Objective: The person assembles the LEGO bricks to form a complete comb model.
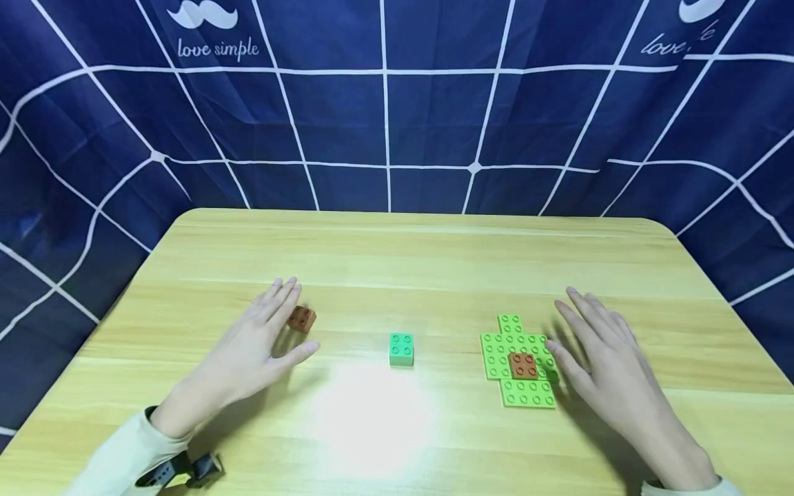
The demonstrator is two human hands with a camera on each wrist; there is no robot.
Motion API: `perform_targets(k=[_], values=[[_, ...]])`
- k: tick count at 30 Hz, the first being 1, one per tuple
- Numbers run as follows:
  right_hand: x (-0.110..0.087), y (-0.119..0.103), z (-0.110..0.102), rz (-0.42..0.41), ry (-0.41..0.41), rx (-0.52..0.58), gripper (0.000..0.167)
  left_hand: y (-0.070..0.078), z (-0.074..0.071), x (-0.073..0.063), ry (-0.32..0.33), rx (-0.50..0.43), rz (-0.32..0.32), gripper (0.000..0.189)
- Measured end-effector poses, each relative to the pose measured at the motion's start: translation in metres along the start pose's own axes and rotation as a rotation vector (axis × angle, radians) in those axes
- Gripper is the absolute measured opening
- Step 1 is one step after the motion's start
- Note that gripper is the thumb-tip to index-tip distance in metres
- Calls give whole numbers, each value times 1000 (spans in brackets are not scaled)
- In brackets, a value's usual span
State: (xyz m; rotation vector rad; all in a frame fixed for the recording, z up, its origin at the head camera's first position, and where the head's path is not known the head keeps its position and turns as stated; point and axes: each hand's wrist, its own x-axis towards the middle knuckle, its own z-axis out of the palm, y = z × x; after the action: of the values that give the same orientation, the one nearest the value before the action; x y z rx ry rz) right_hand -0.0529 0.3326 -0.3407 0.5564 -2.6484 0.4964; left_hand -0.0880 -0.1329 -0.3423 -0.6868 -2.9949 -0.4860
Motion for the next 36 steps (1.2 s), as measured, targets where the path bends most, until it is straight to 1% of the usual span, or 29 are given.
perform_targets(k=[4, 8, 10, 13, 16, 19, 23, 28, 33, 36], values=[[0, -3, 2, -68, 27, -6, 56, 7, 4, 4, 19, -33, 76, 89], [-2, -6, 5, -122, 32, -16, 51, 13, 12, 9, 35, -46, 153, 84], [-3, -6, 6, -134, 27, -17, 49, 16, 17, 11, 49, -51, 190, 81], [-5, -7, 9, -139, 18, -21, 50, 21, 22, 14, 75, -71, 228, 76], [-7, -6, 13, -144, 15, -19, 48, 27, 25, 17, 85, -99, 255, 71], [-8, -6, 16, -164, 16, -15, 45, 32, 27, 21, 75, -122, 271, 70], [-9, -6, 18, -179, 8, -9, 47, 38, 29, 25, 54, -141, 293, 68], [-11, -9, 20, -175, -15, -5, 40, 43, 34, 31, 44, -158, 323, 65], [-11, -10, 24, -207, -13, 21, 42, 49, 39, 35, 34, -152, 331, 63], [-11, -10, 26, -220, -16, 24, 46, 54, 42, 36, 38, -156, 352, 63]])
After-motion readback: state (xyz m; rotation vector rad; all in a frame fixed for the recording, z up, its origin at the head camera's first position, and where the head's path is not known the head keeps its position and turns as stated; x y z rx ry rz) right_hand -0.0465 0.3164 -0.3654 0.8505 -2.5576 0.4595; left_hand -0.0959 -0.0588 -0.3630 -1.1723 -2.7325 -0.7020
